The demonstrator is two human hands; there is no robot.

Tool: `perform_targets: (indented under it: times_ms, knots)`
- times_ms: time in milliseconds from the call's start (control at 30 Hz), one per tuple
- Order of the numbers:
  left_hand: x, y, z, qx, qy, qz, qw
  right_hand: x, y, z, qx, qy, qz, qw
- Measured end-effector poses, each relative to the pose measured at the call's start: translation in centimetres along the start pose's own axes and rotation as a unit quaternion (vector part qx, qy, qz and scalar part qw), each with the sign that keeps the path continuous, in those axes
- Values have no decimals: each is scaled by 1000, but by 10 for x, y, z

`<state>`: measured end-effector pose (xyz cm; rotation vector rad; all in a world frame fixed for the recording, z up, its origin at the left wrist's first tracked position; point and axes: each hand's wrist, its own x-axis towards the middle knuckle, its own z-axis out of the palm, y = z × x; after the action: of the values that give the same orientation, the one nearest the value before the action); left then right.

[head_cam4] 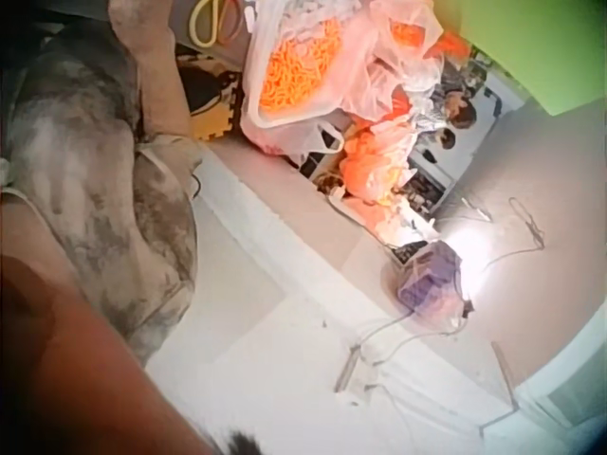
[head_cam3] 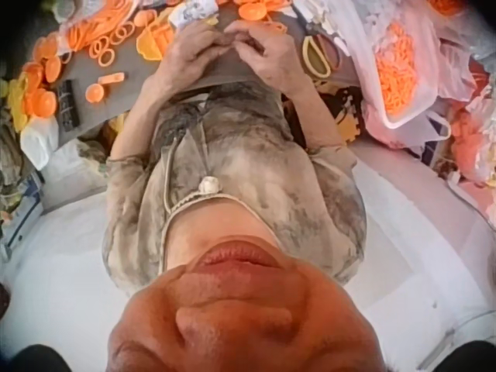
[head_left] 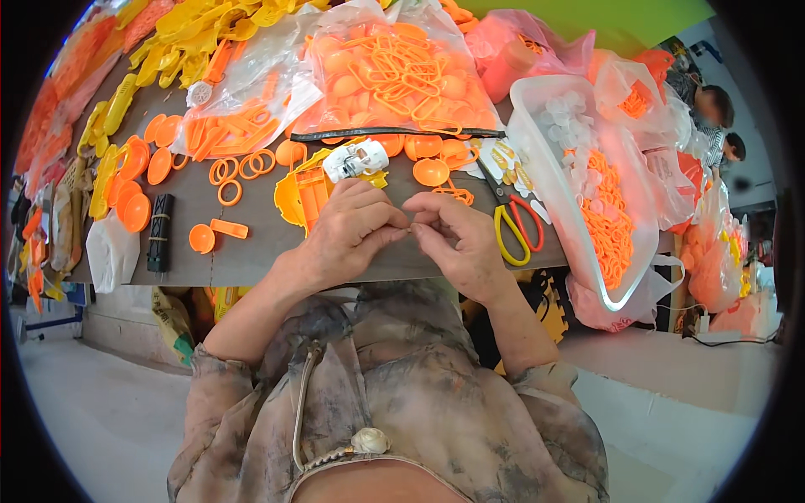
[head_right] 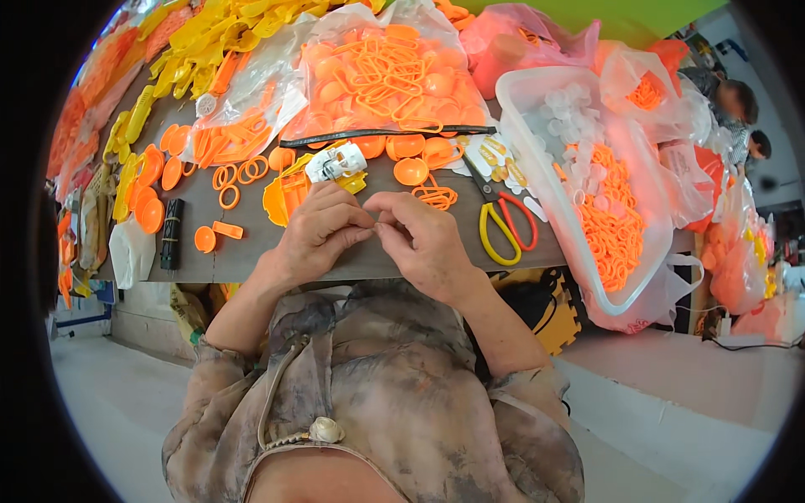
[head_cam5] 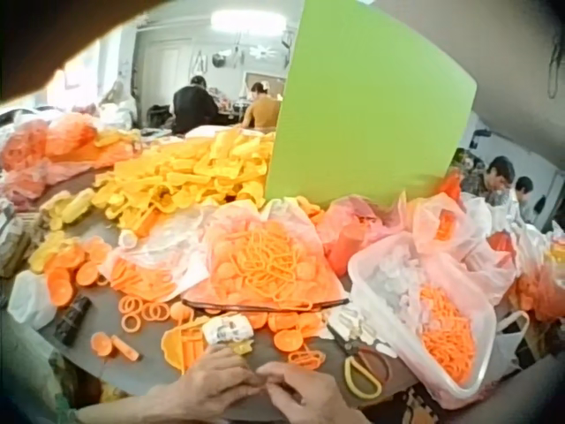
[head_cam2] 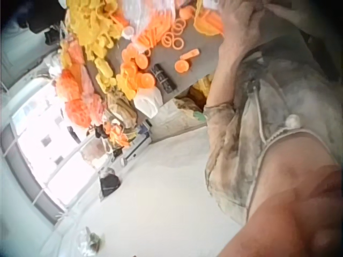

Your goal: Assembling components of yellow plastic toy guns and filling them with orange toy projectiles at a workspace.

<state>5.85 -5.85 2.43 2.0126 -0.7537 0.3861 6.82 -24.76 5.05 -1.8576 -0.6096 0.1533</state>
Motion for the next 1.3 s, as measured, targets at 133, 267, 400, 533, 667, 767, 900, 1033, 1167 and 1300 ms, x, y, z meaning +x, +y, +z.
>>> perform_targets:
  times_ms: [133, 267, 400, 533, 667, 767, 900, 1033, 1167, 1300]
  knots:
    - [0, -1, -4, 3, -8, 2, 1000, 5, 2, 1, -48, -10, -66, 997]
    - [-5, -2, -7, 2, -7, -10, 1000, 11, -3, 1, -68, -23, -75, 995]
    - [2, 6, -6, -93, 62, -153, 982, 22, 1, -32, 162, 12, -82, 983]
    - [34, 3, -12, -185, 75, -206, 958, 37, -8, -118, 577, 13, -370, 728]
    - [31, 0, -8, -110, 41, -202, 972, 27, -14, -112, 592, 26, -385, 708]
    - [23, 3, -4, -102, 59, -188, 975, 24, -16, -103, 590, 55, -347, 727]
    - [21, 6, 6, -10, -9, -123, 992, 26, -10, -95, 607, 93, -347, 709]
    - [34, 12, 13, 112, -103, -40, 988, 10, 3, -117, 619, 135, -369, 680]
    - [50, 20, 34, 196, -168, -13, 966, -60, 17, -165, 667, 179, -567, 448]
    - [48, 10, 36, 229, -177, 6, 957, -94, 33, -181, 649, -29, -669, 362]
